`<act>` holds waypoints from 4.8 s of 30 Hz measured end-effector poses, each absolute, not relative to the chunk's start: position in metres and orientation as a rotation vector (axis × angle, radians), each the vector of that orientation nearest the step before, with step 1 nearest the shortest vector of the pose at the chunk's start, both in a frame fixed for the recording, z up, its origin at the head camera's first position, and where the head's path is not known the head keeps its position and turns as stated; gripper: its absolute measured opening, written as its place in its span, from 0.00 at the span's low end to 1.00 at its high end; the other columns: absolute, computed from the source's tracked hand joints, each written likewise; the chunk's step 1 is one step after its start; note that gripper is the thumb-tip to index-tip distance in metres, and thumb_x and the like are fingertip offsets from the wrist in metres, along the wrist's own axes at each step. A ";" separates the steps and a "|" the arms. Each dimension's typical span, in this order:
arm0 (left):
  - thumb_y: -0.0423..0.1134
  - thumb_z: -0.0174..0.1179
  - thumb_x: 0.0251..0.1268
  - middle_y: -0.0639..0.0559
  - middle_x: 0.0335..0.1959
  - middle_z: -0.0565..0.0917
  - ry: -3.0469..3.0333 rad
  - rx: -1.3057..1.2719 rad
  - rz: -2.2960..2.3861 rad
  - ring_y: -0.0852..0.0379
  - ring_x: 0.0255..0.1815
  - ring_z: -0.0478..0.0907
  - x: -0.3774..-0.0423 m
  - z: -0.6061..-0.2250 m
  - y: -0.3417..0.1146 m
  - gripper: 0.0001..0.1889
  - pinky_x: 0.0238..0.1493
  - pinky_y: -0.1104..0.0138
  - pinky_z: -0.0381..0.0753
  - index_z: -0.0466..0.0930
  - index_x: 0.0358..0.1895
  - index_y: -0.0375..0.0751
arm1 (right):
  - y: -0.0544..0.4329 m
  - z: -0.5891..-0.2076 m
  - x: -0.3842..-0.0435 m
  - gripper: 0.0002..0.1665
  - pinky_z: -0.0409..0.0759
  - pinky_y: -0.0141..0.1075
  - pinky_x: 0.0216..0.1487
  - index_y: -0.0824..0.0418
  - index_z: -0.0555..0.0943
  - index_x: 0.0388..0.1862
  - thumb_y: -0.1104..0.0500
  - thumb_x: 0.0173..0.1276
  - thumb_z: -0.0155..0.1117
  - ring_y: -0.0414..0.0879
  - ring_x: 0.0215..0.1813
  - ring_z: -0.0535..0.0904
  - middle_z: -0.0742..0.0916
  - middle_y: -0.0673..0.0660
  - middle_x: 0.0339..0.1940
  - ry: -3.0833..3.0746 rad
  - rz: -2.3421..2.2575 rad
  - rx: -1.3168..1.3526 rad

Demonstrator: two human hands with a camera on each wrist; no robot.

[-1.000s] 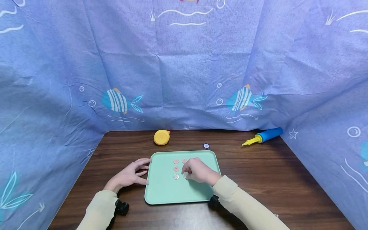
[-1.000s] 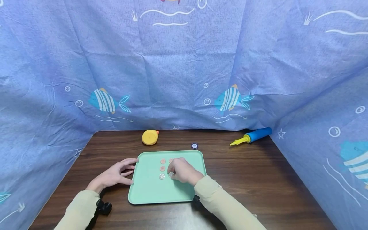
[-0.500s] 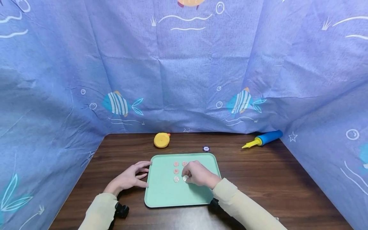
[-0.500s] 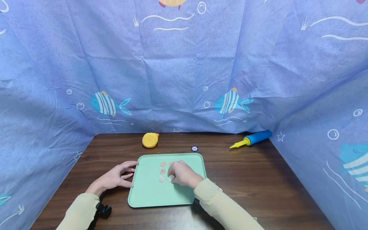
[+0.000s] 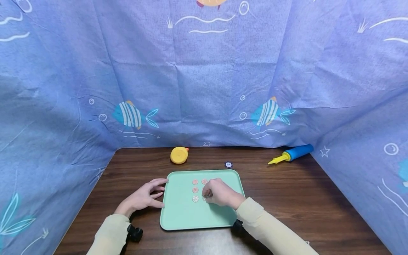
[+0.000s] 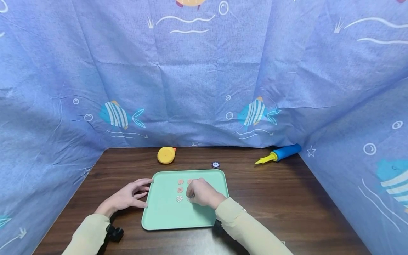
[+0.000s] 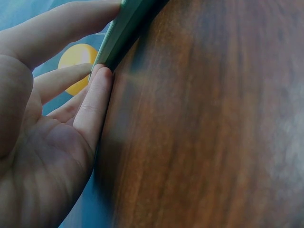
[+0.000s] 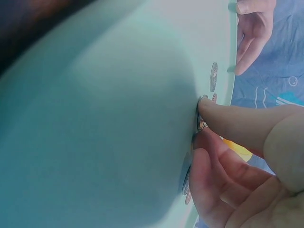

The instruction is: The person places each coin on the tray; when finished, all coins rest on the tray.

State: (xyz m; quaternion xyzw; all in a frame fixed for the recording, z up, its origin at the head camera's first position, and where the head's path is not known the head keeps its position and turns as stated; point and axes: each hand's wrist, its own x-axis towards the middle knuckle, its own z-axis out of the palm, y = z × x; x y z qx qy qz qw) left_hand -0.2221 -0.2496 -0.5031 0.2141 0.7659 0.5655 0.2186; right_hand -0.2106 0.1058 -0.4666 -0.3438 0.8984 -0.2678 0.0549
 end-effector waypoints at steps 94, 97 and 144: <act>0.31 0.76 0.61 0.30 0.80 0.55 2.118 0.603 1.555 0.35 0.74 0.65 -0.219 -0.499 -0.250 0.48 0.71 0.68 0.77 0.58 0.81 0.30 | 0.266 -0.464 -0.190 0.15 0.83 0.34 0.38 0.55 0.89 0.40 0.61 0.55 0.86 0.43 0.39 0.81 0.87 0.45 0.36 2.631 -0.776 -0.734; 0.31 0.76 0.60 0.30 0.80 0.55 2.117 0.598 1.555 0.36 0.74 0.66 -0.218 -0.500 -0.250 0.48 0.70 0.69 0.78 0.58 0.81 0.30 | 0.265 -0.464 -0.189 0.15 0.83 0.34 0.38 0.55 0.89 0.40 0.62 0.55 0.86 0.44 0.39 0.81 0.87 0.46 0.36 2.631 -0.780 -0.727; 0.31 0.77 0.60 0.32 0.81 0.55 2.112 0.578 1.561 0.34 0.75 0.64 -0.221 -0.502 -0.250 0.48 0.69 0.70 0.78 0.59 0.81 0.32 | 0.267 -0.463 -0.190 0.12 0.82 0.32 0.32 0.55 0.85 0.36 0.68 0.62 0.78 0.37 0.32 0.78 0.84 0.45 0.31 2.612 -0.747 -0.763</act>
